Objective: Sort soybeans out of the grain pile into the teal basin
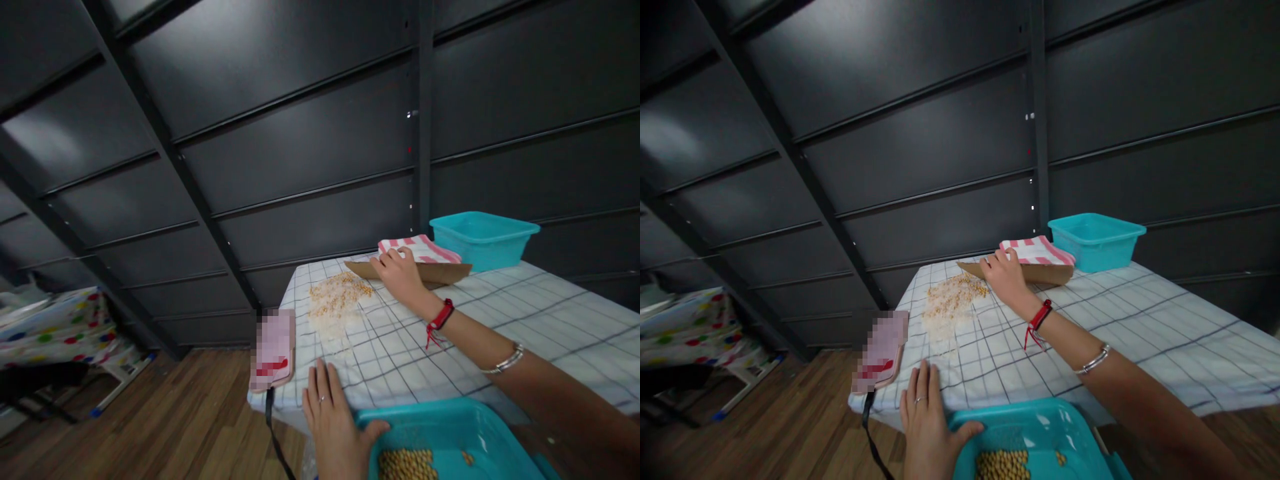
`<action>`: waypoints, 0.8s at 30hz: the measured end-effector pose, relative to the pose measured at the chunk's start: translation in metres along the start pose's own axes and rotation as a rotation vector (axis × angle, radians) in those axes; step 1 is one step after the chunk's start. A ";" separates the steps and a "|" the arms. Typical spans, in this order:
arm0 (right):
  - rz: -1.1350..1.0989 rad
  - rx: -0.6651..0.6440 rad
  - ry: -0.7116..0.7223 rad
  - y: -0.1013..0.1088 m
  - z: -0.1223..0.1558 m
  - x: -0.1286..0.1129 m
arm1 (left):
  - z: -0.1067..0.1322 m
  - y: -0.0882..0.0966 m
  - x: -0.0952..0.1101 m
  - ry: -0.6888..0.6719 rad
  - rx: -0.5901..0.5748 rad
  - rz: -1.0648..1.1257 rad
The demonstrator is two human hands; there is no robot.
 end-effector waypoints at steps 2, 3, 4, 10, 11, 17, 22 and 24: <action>-0.008 -0.001 0.017 0.002 0.001 -0.002 | 0.000 0.003 0.000 0.016 -0.016 0.012; -0.013 0.000 0.020 0.004 0.002 -0.001 | -0.001 0.004 0.000 0.011 -0.029 0.019; -0.017 0.002 0.020 0.006 0.004 0.001 | -0.001 0.005 0.000 0.005 -0.044 0.026; -0.035 -0.006 0.020 0.020 0.012 0.019 | -0.002 0.004 -0.002 0.012 -0.036 0.023; -0.039 -0.009 0.029 0.021 0.012 0.022 | -0.002 0.003 -0.002 0.010 -0.021 0.020; -0.059 0.045 0.033 0.025 0.013 0.033 | -0.001 -0.001 -0.002 0.007 0.007 0.011; -0.056 0.058 0.054 0.023 0.013 0.027 | 0.000 0.001 -0.001 -0.003 0.017 -0.007; -0.053 0.054 0.070 0.024 0.014 0.024 | 0.000 0.001 -0.001 -0.001 0.025 -0.013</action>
Point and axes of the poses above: each hand's wrist, its own z-axis away from the middle knuckle, its own y-axis out of the back of the hand, x = y × z, the point moved 4 cm from there along -z, towards the middle knuckle, and after that the axes turned 15 degrees about -x, right-handed, at the moved point
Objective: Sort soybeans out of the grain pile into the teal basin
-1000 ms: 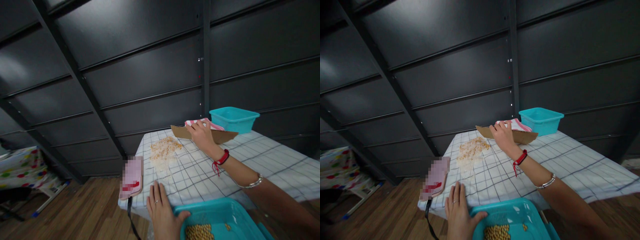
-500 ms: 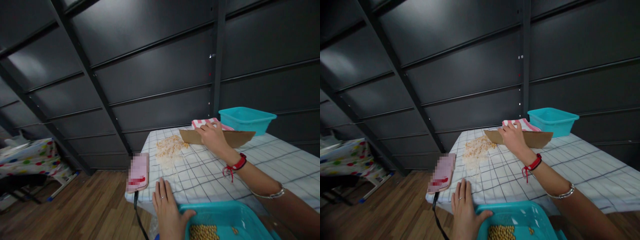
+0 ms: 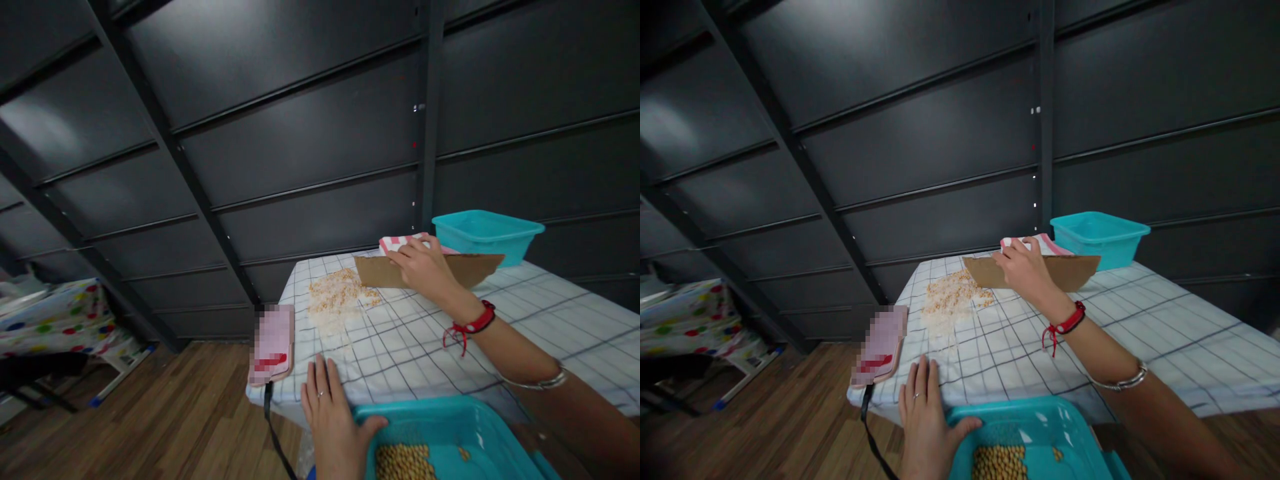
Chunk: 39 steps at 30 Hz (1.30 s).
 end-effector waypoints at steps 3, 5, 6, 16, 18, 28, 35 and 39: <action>-0.017 -0.001 0.016 0.003 0.002 0.000 | 0.000 -0.001 0.000 -0.005 0.009 -0.009; -0.030 -0.004 0.029 0.006 0.003 0.002 | -0.001 -0.002 0.000 -0.011 0.018 -0.017; -0.036 -0.006 0.038 0.008 0.004 0.003 | -0.001 -0.002 0.000 -0.016 0.021 -0.021; -0.086 0.075 0.138 0.026 0.006 -0.001 | -0.001 -0.001 0.000 -0.014 0.033 -0.011; -0.078 0.084 0.180 0.022 0.004 -0.004 | -0.001 0.000 0.001 -0.006 0.022 0.002; -0.086 0.055 0.297 0.013 0.006 0.000 | 0.000 0.002 -0.001 -0.013 -0.015 -0.002; -0.160 0.049 0.299 0.025 0.016 0.008 | -0.001 -0.001 -0.006 -0.028 -0.047 0.017; -0.158 0.033 0.261 0.024 0.016 0.006 | 0.000 0.002 -0.001 -0.012 -0.009 0.036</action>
Point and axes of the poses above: each hand's wrist, its own z-axis away from the middle knuckle, its own y-axis out of the back of the hand, x = y × z, the point moved 4 cm from there along -z, towards the middle knuckle, and after that the axes turned 15 degrees about -x, right-handed, at the moved point
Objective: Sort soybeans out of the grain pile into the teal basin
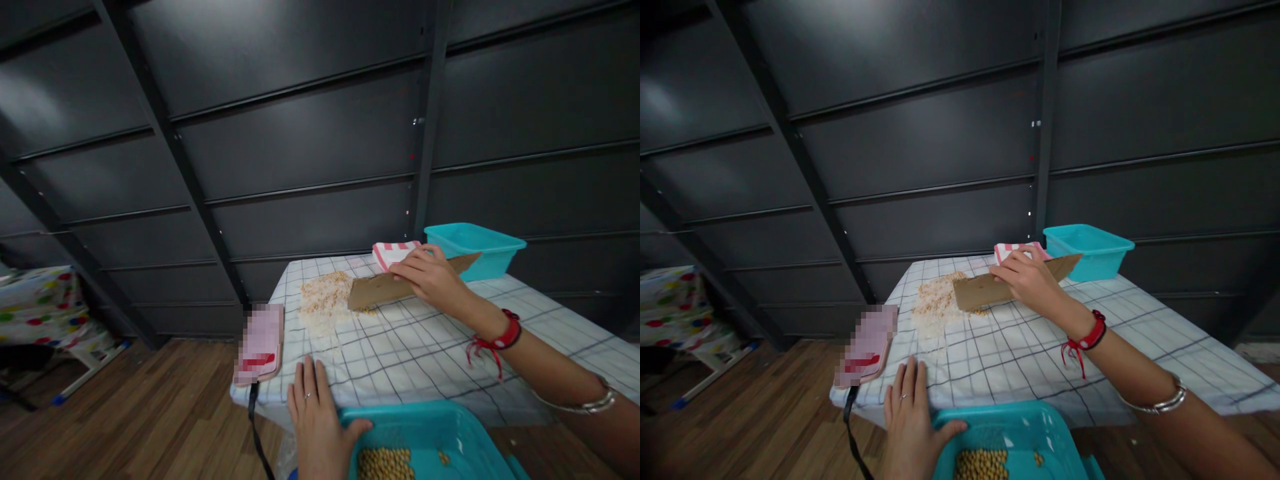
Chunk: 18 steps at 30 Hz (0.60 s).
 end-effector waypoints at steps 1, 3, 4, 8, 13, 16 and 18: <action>0.000 0.006 -0.007 -0.001 -0.001 -0.001 | 0.000 0.000 0.001 -0.001 0.002 0.004; 0.012 0.019 -0.002 -0.004 -0.004 -0.003 | 0.000 0.000 0.001 -0.001 0.000 0.011; 0.024 0.023 0.008 -0.006 -0.006 -0.005 | 0.000 0.000 0.000 -0.001 -0.002 0.013; 0.057 0.015 0.055 -0.009 -0.008 -0.008 | 0.000 0.001 0.000 0.000 0.000 -0.001; 0.009 0.022 0.065 -0.005 -0.001 -0.004 | 0.000 0.003 0.002 0.013 0.011 -0.010; -0.041 0.023 0.049 -0.003 0.005 -0.001 | 0.000 0.001 0.000 0.016 0.004 0.007; -0.072 0.015 0.044 -0.002 0.009 0.001 | 0.000 -0.001 -0.004 0.012 -0.012 0.008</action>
Point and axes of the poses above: each hand's wrist, its own z-axis away from the middle knuckle, its own y-axis out of the back of the hand, x = y × z, the point moved 4 cm from there along -z, towards the middle knuckle, and after that the axes turned 15 degrees about -x, right-handed, at the moved point
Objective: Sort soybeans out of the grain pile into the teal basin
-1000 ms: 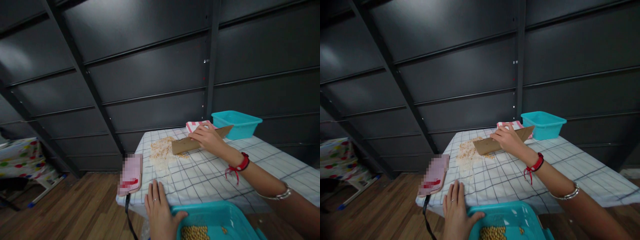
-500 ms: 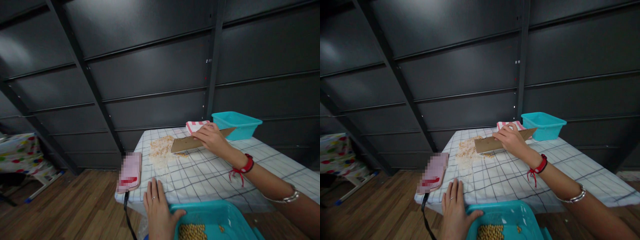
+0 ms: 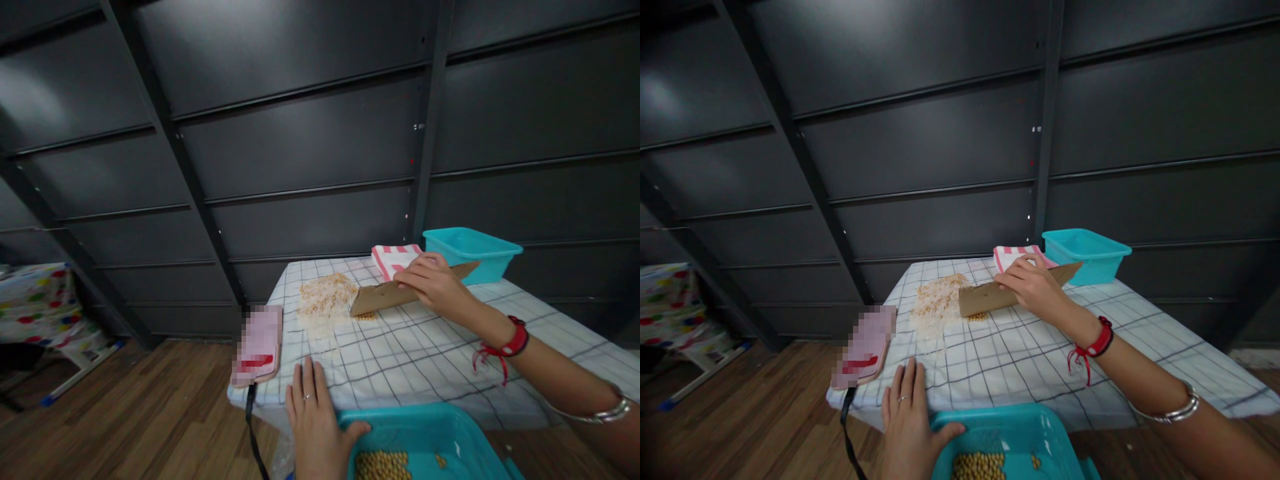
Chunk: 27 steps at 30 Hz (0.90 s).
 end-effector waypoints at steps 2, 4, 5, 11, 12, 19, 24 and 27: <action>-0.023 -0.008 0.001 0.001 0.004 0.000 | -0.001 -0.003 -0.003 -0.024 -0.033 -0.006; -0.036 -0.013 -0.001 0.003 0.007 0.000 | -0.001 -0.005 -0.005 -0.059 -0.059 -0.012; -0.039 -0.015 -0.004 0.004 0.008 -0.001 | -0.001 -0.005 -0.005 -0.063 -0.059 -0.016; -0.032 -0.030 -0.008 0.011 0.013 -0.004 | -0.003 0.000 0.000 -0.005 -0.032 0.003; -0.031 -0.029 -0.004 0.012 0.014 -0.005 | -0.003 0.001 0.001 -0.004 -0.039 0.010; -0.005 -0.041 0.028 0.018 0.017 -0.011 | -0.002 0.001 -0.003 -0.016 -0.042 -0.004; 0.020 -0.052 0.010 0.019 0.015 -0.010 | -0.001 -0.005 -0.009 -0.064 -0.066 -0.019; 0.031 -0.034 -0.009 0.016 0.012 -0.010 | -0.001 -0.005 -0.011 -0.056 -0.068 -0.013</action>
Point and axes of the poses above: each hand's wrist, its own z-axis away from the middle knuckle, its own y-axis out of the back of the hand, x = y × z, the point moved 4 cm from there along -z, towards the middle knuckle, and after that the axes turned 15 degrees about -x, right-handed, at the moved point
